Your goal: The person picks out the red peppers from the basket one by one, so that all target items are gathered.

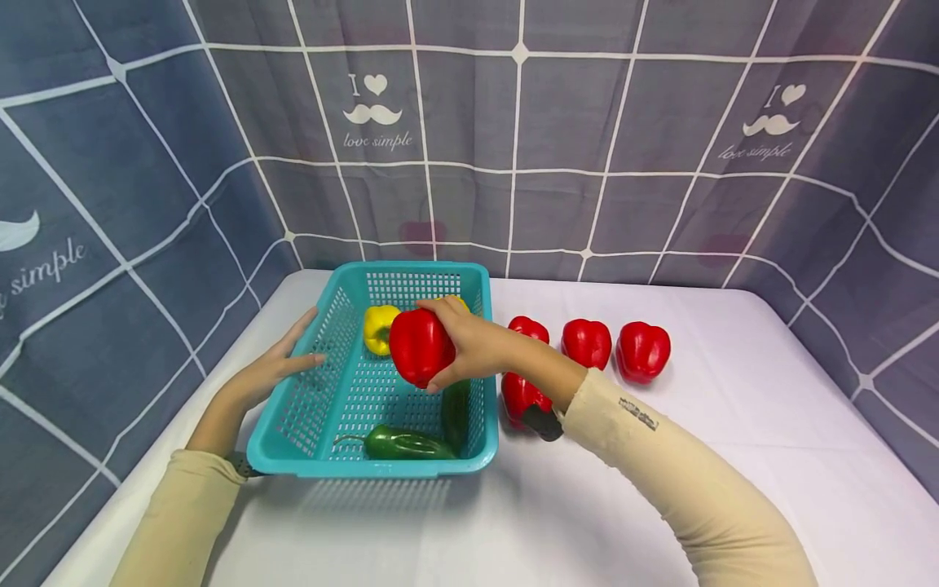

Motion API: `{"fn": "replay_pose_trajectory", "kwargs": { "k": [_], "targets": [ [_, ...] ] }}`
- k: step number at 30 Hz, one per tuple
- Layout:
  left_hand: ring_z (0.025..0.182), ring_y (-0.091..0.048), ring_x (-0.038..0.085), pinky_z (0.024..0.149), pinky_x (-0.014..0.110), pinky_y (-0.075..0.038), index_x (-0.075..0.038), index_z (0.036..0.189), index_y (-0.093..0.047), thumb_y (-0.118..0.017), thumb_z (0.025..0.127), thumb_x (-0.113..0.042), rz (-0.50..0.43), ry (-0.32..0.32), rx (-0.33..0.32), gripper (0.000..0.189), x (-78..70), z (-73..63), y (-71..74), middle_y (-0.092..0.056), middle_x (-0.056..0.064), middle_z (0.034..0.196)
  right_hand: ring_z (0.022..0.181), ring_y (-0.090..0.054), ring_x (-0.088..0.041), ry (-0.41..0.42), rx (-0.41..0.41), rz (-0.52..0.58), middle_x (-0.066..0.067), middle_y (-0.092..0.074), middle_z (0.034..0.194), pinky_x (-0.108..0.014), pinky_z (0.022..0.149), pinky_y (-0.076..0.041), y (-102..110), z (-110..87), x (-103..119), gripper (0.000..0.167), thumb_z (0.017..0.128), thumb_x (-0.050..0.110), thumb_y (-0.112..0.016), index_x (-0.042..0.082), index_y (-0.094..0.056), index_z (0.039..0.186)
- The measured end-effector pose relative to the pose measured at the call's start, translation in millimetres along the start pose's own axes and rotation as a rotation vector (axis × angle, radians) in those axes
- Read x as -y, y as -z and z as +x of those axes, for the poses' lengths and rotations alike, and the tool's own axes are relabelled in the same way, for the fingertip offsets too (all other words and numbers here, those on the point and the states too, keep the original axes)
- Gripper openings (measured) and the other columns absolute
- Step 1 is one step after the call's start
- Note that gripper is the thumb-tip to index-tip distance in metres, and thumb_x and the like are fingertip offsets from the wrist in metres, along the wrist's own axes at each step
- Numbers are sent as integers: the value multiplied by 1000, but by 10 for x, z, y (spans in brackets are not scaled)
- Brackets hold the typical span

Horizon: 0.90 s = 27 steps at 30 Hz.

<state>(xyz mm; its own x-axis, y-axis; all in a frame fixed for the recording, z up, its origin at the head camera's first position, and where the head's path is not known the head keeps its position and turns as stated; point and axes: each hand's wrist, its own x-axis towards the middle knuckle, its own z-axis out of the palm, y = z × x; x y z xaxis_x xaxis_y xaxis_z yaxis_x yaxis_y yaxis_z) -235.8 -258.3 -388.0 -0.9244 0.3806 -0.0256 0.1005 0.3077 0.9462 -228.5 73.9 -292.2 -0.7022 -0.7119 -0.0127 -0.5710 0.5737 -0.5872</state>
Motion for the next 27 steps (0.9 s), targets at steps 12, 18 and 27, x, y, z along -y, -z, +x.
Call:
{"fn": "replay_pose_trajectory", "kwargs": {
  "k": [12,18,27],
  "targets": [
    [138,-3,39,103,59,-24,-23,146,14,-53,90,-21,28,7,-9,87,-13,-8,-4,17,9,152,118,-40,-26,5,-43,-3,-7,-37,130,-38,78,-54,63,-102,-157,103,63,26,-82,12,-18,143],
    [138,-1,39,103,59,-25,-23,146,14,-53,90,-22,30,15,-11,87,7,-2,-4,17,9,152,121,-38,-26,-42,-36,25,-6,-33,135,-40,80,-53,92,-153,-208,104,62,25,-83,16,-18,143],
    [136,-8,41,99,53,-32,-23,146,14,-52,91,-21,29,14,1,86,22,11,-6,15,10,152,121,-38,-26,-80,-55,30,-6,-35,132,-40,80,-53,95,-219,-326,102,64,26,-82,17,-19,143]
  ]
}}
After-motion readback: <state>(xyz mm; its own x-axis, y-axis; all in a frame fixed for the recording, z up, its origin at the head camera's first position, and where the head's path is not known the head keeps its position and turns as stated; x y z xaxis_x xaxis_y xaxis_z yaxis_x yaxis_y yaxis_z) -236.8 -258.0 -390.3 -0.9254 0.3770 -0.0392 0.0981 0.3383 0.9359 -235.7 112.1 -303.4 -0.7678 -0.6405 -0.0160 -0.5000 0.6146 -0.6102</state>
